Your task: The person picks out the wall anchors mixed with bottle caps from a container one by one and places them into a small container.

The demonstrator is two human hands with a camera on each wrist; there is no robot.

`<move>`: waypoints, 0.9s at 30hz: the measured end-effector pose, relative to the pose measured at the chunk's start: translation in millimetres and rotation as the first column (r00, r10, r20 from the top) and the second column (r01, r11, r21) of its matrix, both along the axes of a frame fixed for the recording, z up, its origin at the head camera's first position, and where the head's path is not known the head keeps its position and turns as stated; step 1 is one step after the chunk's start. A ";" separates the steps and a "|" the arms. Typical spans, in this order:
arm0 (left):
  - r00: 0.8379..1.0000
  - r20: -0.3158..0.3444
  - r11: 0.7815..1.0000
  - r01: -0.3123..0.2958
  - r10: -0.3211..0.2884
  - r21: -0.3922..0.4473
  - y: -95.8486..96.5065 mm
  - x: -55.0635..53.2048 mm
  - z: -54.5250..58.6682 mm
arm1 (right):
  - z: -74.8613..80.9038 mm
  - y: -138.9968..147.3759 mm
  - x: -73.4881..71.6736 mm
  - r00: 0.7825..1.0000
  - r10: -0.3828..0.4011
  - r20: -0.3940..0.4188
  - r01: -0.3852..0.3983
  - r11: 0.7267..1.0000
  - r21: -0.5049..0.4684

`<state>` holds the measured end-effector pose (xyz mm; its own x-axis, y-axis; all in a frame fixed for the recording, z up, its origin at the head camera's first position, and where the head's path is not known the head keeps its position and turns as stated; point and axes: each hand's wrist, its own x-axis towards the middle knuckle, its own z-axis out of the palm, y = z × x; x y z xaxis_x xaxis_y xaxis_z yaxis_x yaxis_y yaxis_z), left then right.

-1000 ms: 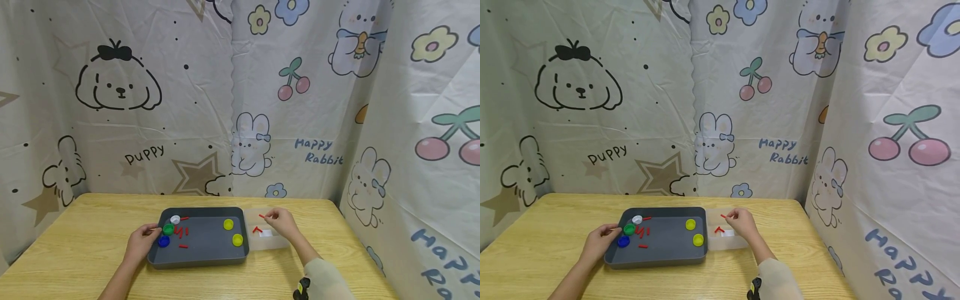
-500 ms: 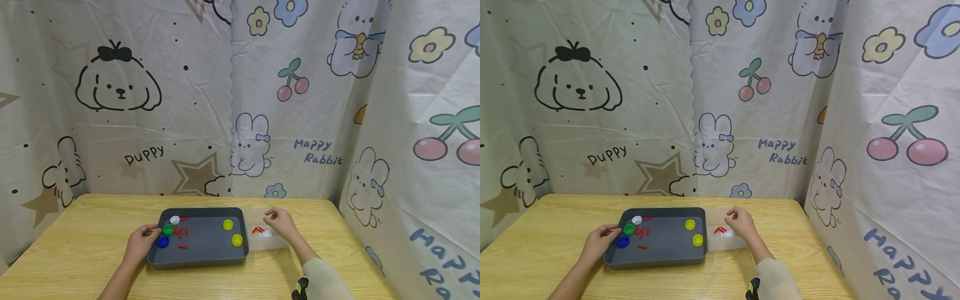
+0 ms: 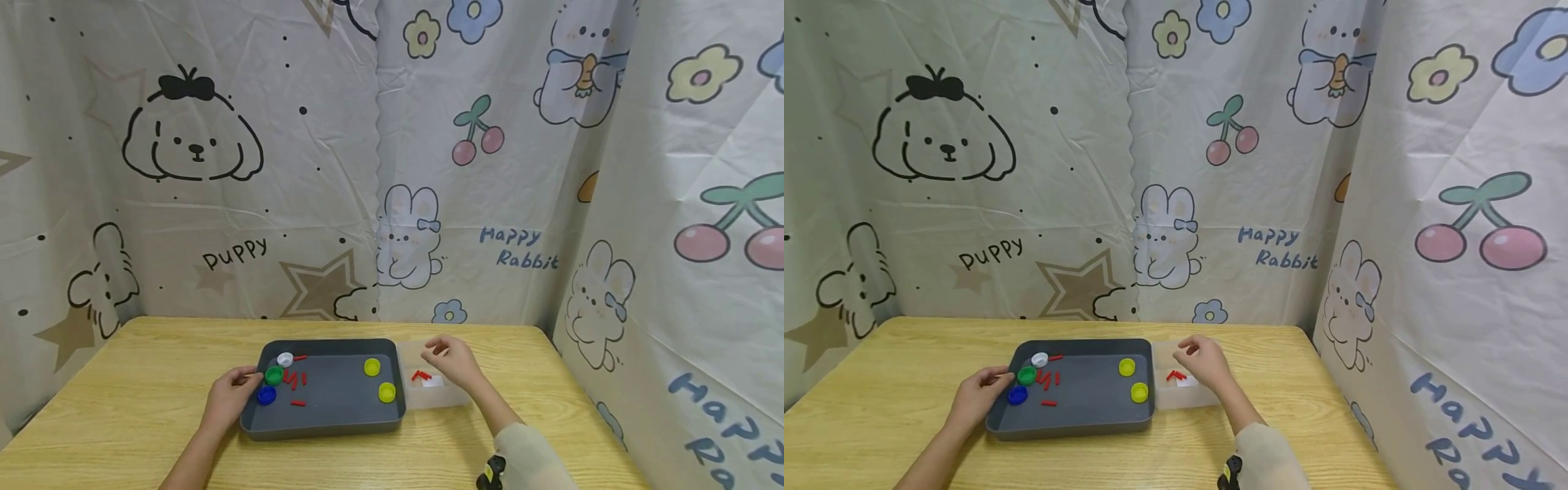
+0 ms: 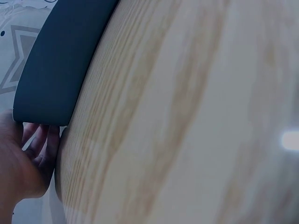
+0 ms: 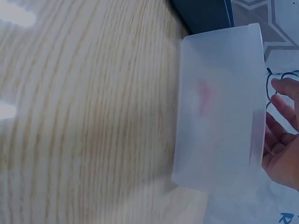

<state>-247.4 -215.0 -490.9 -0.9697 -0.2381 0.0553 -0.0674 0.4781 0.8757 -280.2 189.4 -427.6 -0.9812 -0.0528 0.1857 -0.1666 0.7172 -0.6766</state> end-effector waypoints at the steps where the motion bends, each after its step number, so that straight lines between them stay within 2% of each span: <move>1: 1.000 -0.004 1.000 0.003 -0.003 0.002 -0.1 0.0 0.3 | 1.7 -1.8 0.5 1.000 0.007 0.001 -0.007 1.000 -0.003; 16: 1.000 -0.001 1.000 0.013 -0.013 0.010 -1.3 -0.9 -1.8 | 14.1 -34.0 0.3 0.993 0.120 -0.008 -0.120 0.992 -0.042; 27: 1.000 0.010 1.000 0.004 -0.004 0.004 -1.3 -0.4 -1.8 | 17.9 -51.5 -0.2 0.979 0.202 0.000 -0.202 0.979 -0.021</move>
<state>-247.7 -216.3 -492.8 -0.9712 -0.2341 0.0450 -0.0739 0.4752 0.8768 -280.4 137.9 -409.7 -0.9511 -0.2464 0.1864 -0.3051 0.6543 -0.6919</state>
